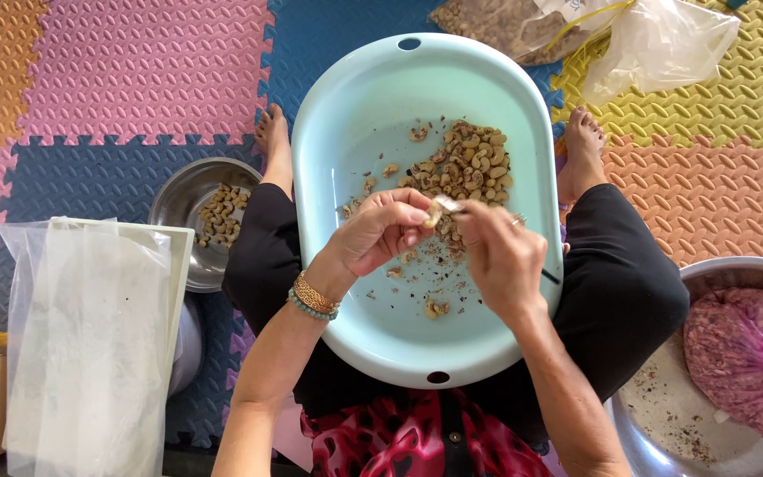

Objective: A person uses a small hand tool to peel the skins off individual nuts over a plastic basin.

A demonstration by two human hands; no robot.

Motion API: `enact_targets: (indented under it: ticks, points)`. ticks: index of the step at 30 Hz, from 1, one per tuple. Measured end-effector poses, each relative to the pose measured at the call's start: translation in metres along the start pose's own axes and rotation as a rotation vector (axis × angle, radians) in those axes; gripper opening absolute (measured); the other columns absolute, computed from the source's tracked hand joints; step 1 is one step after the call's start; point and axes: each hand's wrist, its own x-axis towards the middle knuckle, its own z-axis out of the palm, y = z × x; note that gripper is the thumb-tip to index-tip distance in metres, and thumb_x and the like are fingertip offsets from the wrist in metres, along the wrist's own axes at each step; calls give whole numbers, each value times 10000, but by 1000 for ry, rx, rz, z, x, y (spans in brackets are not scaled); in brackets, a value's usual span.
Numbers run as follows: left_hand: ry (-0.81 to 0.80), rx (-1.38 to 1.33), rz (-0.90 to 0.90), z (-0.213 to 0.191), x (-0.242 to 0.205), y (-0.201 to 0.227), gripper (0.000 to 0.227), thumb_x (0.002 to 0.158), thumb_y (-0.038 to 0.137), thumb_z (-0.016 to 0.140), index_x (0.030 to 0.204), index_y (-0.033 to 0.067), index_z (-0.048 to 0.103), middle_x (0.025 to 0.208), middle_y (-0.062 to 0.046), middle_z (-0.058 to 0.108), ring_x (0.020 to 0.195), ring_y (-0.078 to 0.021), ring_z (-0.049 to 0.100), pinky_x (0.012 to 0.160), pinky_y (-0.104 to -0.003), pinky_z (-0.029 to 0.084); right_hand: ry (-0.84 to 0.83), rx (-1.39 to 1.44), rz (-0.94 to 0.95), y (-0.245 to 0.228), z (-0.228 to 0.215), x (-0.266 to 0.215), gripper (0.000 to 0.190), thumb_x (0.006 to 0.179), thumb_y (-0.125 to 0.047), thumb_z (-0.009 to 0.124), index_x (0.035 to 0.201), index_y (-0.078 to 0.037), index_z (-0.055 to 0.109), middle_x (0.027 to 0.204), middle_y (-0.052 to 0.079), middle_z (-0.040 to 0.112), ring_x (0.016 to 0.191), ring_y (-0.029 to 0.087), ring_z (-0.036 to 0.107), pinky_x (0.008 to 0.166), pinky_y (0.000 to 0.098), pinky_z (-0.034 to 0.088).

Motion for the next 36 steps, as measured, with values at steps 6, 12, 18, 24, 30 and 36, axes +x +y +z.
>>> enact_targets:
  ticks: [6,12,18,24,30,36]
  points:
    - [8,-1,12,-1,-1,2,166,853,31,684,1015,19,714,779,-208,737,581,-124,680,550,-222,589,-19,181,92,0,1,-3,181,1060,-106,590,1077,-52,762,717,74,687,551,194,635,485,338,549]
    - [21,62,42,3,-4,5,178,843,41,698,1018,9,715,776,-209,731,576,-102,645,546,-213,580,-25,55,0,-6,0,1,129,1026,-128,664,1091,-89,769,732,51,675,546,280,656,467,360,541]
    - [25,58,39,2,-3,4,176,841,39,700,1013,9,717,778,-209,731,569,-101,641,534,-206,572,-27,11,-29,-5,-1,1,129,1015,-150,680,1089,-109,778,751,41,686,537,301,657,443,371,533]
    - [25,38,25,1,-2,4,167,836,44,702,1001,19,709,763,-202,731,557,-108,639,524,-202,564,6,-116,-111,3,2,-3,144,1012,-145,683,1118,-131,779,774,23,689,533,283,654,457,358,533]
    - [22,30,17,-1,-1,5,165,834,33,701,997,12,709,779,-208,738,562,-117,664,532,-206,580,31,-222,-166,1,3,-2,155,998,-127,709,1136,-122,778,790,36,698,528,264,660,464,353,545]
    - [9,-3,-24,-3,-1,-4,167,852,12,682,1013,-4,719,807,-212,747,638,-152,730,581,-219,611,40,-81,-55,-1,-1,3,156,1022,-113,691,1149,-103,782,768,58,694,569,276,666,517,375,540]
